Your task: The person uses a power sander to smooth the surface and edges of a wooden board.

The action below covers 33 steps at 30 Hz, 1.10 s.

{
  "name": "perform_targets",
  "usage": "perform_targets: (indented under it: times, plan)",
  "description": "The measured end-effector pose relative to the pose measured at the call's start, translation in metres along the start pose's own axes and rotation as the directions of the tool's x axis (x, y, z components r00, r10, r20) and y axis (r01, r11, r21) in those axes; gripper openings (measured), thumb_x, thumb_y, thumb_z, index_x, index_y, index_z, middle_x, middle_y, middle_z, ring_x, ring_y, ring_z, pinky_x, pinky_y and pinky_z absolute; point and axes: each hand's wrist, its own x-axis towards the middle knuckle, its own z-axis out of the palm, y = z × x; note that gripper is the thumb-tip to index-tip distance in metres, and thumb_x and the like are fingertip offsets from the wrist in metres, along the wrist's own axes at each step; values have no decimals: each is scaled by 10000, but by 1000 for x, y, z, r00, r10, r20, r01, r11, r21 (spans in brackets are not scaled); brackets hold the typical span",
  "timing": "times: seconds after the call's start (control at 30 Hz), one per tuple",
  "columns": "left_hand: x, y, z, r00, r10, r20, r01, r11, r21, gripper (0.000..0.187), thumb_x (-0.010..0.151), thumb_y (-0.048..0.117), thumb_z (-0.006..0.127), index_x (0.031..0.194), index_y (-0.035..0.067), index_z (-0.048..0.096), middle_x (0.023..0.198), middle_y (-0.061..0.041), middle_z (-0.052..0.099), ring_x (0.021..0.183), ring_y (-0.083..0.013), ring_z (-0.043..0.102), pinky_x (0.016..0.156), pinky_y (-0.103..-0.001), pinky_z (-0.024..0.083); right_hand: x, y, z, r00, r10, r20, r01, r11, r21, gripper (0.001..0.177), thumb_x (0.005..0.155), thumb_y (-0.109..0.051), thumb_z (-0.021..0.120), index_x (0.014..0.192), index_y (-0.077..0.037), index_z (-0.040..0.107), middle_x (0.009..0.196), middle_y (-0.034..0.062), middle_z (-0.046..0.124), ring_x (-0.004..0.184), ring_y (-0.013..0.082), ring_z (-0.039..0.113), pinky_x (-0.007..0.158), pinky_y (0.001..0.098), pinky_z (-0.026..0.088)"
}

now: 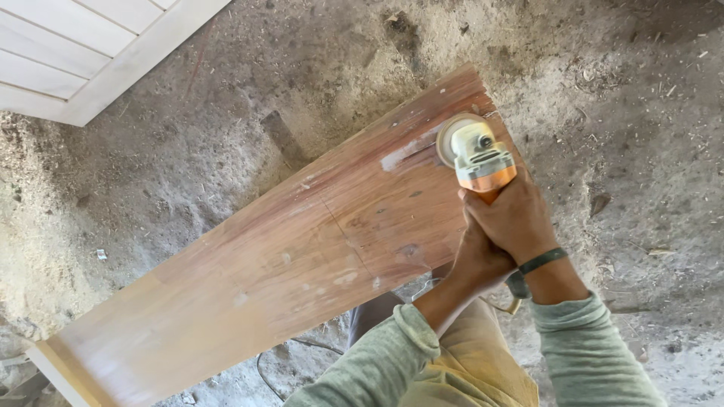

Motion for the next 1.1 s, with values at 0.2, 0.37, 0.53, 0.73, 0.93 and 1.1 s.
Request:
perform_targets:
  times: [0.2, 0.37, 0.53, 0.73, 0.93, 1.1]
  plan:
    - [-24, 13, -24, 992, -57, -116, 67, 994, 85, 788, 878, 145, 795, 1502, 11, 333, 1368, -143, 606, 1265, -241, 624, 1063, -364, 541, -11, -28, 21, 986, 63, 153, -57, 997, -46, 638, 786, -457, 816, 1122, 21, 562, 910, 243, 736, 844, 411, 747, 747, 485, 614]
    - [-4, 6, -28, 997, 15, -77, -7, 995, 104, 821, 866, 143, 805, 1533, -11, 352, 1410, -195, 611, 1305, -264, 620, 1098, -392, 531, 5, -26, 19, 995, 37, 95, -37, 999, 6, 675, 765, -430, 833, 1153, 34, 532, 962, 236, 727, 837, 371, 742, 711, 480, 614]
    - [43, 10, -20, 990, -142, -9, 138, 941, 309, 955, 739, 234, 883, 1395, -13, 235, 1262, -223, 623, 1158, -275, 656, 948, -397, 569, 34, -5, -3, 999, 41, -34, -40, 999, 18, 661, 855, -458, 829, 1217, 43, 595, 1062, 216, 722, 930, 354, 734, 782, 450, 606]
    - [27, 13, -33, 999, -14, -51, 26, 971, 236, 908, 789, 252, 875, 1406, 5, 256, 1312, -193, 626, 1191, -250, 666, 955, -370, 581, 31, -12, 15, 988, -127, -90, 118, 988, -100, 624, 849, -410, 861, 1199, 58, 644, 1060, 263, 717, 936, 428, 719, 790, 485, 577]
    - [6, 21, -55, 997, 28, -67, -17, 988, 152, 928, 831, 229, 862, 1473, 12, 228, 1355, -169, 616, 1223, -245, 652, 988, -362, 567, 14, -34, 37, 998, -39, -45, 42, 998, 56, 652, 824, -405, 835, 1153, 96, 578, 996, 288, 710, 926, 445, 724, 775, 494, 581]
    - [-14, 35, -75, 994, -73, -86, 89, 977, 193, 985, 824, 242, 846, 1527, 4, 198, 1309, -188, 676, 1180, -282, 705, 960, -370, 575, -3, -56, 48, 999, -42, -5, 42, 998, 55, 642, 814, -411, 822, 1145, 85, 582, 972, 284, 718, 917, 447, 725, 758, 497, 578]
